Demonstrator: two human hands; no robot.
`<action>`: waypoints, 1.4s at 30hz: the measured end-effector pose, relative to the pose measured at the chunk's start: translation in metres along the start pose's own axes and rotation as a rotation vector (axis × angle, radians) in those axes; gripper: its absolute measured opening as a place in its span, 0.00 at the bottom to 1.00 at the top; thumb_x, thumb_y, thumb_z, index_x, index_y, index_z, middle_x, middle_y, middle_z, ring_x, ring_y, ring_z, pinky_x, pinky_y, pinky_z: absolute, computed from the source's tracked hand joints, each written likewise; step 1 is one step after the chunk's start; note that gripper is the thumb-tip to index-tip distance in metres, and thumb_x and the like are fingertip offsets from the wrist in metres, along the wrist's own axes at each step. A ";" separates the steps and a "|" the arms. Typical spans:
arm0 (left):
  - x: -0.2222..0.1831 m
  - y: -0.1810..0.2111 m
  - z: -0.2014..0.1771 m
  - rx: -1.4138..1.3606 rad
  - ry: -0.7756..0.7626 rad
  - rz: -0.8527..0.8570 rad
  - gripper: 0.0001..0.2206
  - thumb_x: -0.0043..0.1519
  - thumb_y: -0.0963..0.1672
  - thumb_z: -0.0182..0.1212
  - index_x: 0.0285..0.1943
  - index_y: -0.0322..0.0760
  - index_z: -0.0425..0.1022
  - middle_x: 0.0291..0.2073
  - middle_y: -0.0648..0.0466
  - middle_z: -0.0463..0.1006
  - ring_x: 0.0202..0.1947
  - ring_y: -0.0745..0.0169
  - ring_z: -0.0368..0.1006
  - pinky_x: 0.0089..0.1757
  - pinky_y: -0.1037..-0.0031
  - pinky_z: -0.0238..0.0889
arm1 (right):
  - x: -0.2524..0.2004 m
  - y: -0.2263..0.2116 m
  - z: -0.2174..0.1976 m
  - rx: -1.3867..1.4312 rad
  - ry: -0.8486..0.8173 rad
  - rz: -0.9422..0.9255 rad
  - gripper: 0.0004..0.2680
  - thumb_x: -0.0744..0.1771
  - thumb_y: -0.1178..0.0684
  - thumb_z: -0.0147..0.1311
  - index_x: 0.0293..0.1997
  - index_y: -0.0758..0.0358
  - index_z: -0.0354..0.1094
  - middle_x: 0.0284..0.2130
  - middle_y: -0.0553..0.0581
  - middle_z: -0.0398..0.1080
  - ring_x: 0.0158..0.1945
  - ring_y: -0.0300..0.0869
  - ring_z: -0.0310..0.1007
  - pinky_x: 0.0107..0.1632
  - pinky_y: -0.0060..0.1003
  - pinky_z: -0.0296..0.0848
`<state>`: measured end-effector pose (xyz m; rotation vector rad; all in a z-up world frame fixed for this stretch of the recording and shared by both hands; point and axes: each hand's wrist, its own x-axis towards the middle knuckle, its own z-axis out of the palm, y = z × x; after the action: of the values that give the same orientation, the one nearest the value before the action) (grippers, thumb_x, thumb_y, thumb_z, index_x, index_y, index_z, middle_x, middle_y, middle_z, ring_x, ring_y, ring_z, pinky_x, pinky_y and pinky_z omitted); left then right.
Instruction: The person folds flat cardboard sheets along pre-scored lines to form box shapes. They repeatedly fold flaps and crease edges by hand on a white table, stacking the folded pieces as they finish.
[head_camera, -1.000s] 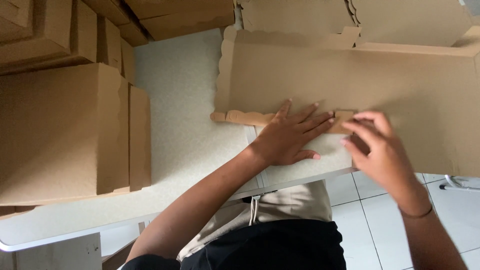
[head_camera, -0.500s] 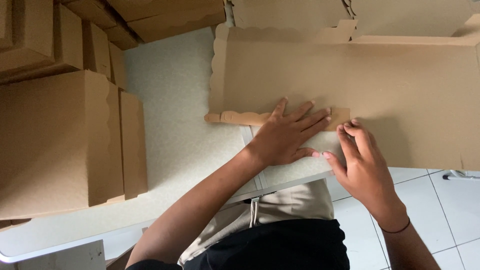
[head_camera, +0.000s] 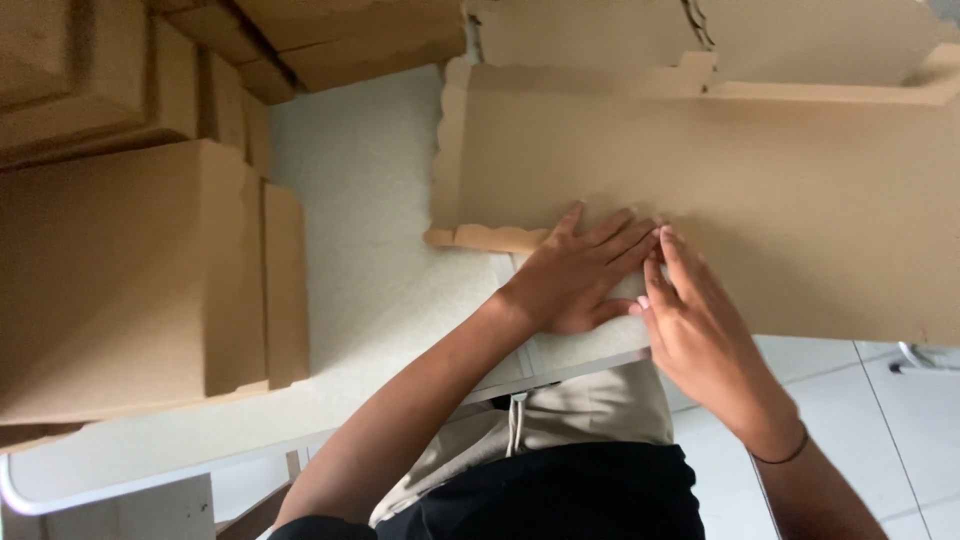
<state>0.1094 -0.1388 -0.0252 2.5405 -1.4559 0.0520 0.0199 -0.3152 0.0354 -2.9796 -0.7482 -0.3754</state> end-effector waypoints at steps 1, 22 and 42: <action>-0.003 -0.003 -0.003 -0.074 0.004 0.015 0.35 0.70 0.60 0.38 0.82 0.41 0.44 0.80 0.52 0.49 0.79 0.48 0.49 0.67 0.38 0.45 | 0.004 -0.005 0.005 0.110 -0.104 0.103 0.19 0.68 0.56 0.47 0.65 0.79 0.59 0.67 0.78 0.56 0.67 0.69 0.58 0.65 0.60 0.60; -0.044 -0.063 -0.006 -0.006 0.042 -0.154 0.30 0.71 0.60 0.33 0.82 0.57 0.48 0.78 0.51 0.53 0.77 0.42 0.51 0.68 0.35 0.42 | 0.031 -0.051 0.025 0.031 -0.253 0.202 0.29 0.69 0.31 0.40 0.74 0.62 0.52 0.78 0.69 0.32 0.72 0.83 0.34 0.62 0.82 0.49; -0.075 -0.035 -0.027 -0.113 0.098 -0.126 0.34 0.70 0.59 0.19 0.80 0.46 0.53 0.80 0.51 0.48 0.81 0.51 0.38 0.73 0.45 0.25 | 0.042 -0.056 0.024 0.150 -0.408 0.275 0.33 0.69 0.27 0.37 0.77 0.64 0.40 0.77 0.69 0.37 0.79 0.62 0.31 0.64 0.84 0.38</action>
<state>0.1036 -0.0526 -0.0145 2.4947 -1.2251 0.0708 0.0350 -0.2442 0.0220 -2.9831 -0.3524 0.2970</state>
